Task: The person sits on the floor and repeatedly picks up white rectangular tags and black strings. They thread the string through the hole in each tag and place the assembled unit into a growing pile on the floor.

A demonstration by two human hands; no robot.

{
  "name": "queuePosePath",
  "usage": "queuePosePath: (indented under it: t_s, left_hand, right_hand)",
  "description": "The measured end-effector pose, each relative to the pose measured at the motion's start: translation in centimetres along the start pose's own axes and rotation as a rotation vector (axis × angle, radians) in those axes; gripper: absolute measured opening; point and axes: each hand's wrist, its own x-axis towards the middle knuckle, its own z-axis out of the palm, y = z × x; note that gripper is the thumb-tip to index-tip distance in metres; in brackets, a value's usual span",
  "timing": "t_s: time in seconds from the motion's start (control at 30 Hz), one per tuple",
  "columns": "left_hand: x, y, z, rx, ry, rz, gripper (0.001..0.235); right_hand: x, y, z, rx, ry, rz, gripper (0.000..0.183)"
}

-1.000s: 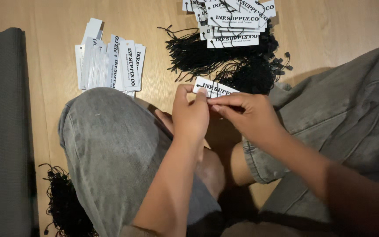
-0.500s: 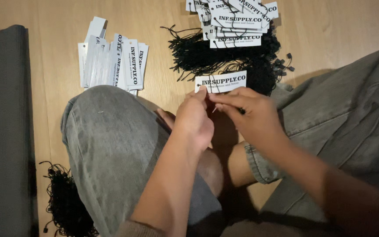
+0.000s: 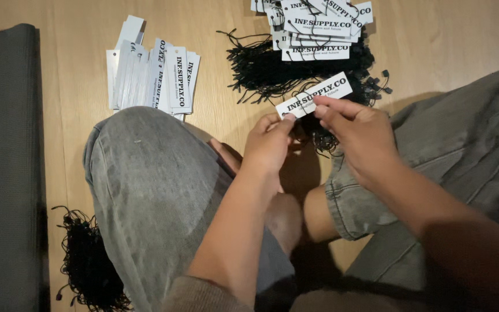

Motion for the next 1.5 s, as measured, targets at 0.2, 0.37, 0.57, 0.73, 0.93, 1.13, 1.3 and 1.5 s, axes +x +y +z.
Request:
queuePosePath:
  t_s: [0.2, 0.37, 0.57, 0.73, 0.93, 1.13, 1.3, 1.5]
  left_hand:
    - [-0.5, 3.0, -1.6, 0.095, 0.138, 0.048, 0.038]
    - [-1.1, 8.2, -3.2, 0.192, 0.188, 0.032, 0.017]
    - [8.5, 7.3, -9.6, 0.828, 0.441, 0.406, 0.027]
    - [9.4, 9.5, -9.6, 1.076, 0.565, 0.263, 0.064]
    - [11.0, 8.9, -10.4, 0.841, 0.673, 0.249, 0.048]
    - [14.3, 7.2, -11.8, 1.337, 0.674, 0.306, 0.038]
    - [11.6, 8.3, -10.6, 1.132, 0.630, 0.246, 0.023]
    - [7.8, 9.4, -9.1, 0.888, 0.460, 0.322, 0.074]
  right_hand:
    - [0.5, -3.2, 0.5, 0.044, 0.104, -0.005, 0.028]
    - [5.9, -7.0, 1.6, 0.021, 0.127, 0.137, 0.031]
    - [8.5, -4.9, 1.0, -0.376, 0.108, -0.208, 0.047]
    - [2.1, -5.0, 2.2, -0.623, 0.172, -0.300, 0.035]
    - [-0.6, -1.1, 1.4, -0.896, -0.119, -0.460, 0.028]
    - [-0.3, 0.3, 2.0, -0.954, -0.436, -0.609, 0.027]
    - [-0.4, 0.7, 1.8, -0.923, -0.405, -0.751, 0.024]
    - [-0.1, 0.2, 2.3, -0.948, -0.410, -0.776, 0.034]
